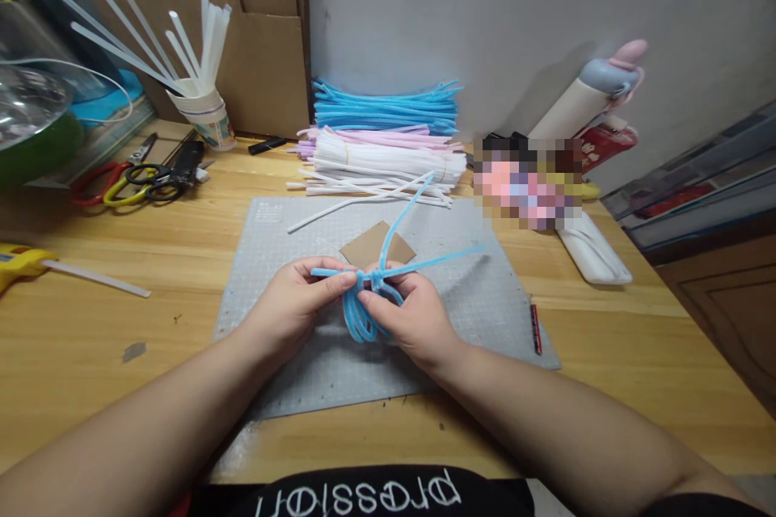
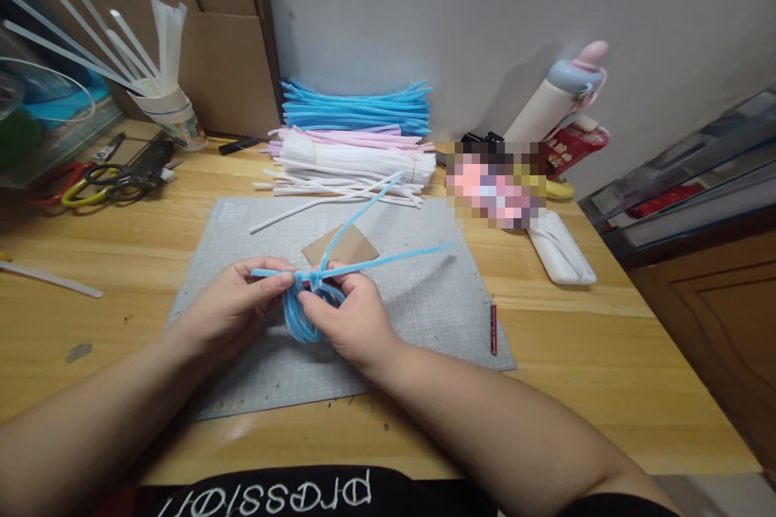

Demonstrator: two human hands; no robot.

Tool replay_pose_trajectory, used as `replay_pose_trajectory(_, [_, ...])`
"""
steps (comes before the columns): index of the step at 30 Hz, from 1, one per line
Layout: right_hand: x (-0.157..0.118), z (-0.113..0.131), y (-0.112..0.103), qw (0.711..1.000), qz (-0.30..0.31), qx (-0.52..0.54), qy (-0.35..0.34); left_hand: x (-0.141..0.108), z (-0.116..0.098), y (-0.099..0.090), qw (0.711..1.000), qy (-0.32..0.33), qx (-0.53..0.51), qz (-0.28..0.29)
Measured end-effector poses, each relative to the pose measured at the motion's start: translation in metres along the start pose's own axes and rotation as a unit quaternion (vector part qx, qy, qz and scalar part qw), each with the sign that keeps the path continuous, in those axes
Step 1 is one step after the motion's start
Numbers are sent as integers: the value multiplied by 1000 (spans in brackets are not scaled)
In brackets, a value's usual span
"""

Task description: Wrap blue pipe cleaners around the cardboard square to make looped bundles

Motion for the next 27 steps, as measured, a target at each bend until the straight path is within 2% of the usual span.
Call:
replay_pose_trajectory(3, [0, -2, 0, 1000, -1, -10, 13, 0, 0, 1, 1000, -3, -1, 4])
replay_pose_trajectory(13, [2, 0, 1, 1000, 8, 15, -5, 0, 4, 0, 1000, -3, -12, 6])
replay_pose_trajectory(17, [0, -1, 0, 1000, 6, 13, -3, 0, 5, -1, 1000, -8, 9, 6])
replay_pose_trajectory(23, [1, -4, 2, 1000, 18, 3, 10, 0, -1, -3, 998, 22, 55, -4])
replay_pose_trajectory(27, [1, -5, 2, 999, 6, 46, 11, -1, -5, -3, 996, 33, 80, -12])
Point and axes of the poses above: each hand's wrist, its own x-axis towards the middle knuckle, its own y-axis out of the palm, z = x × y, the point moved 7 cm from there along x, towards the middle knuckle, and after that the axes turned 1 degree about -y, right-handed, at the moved point
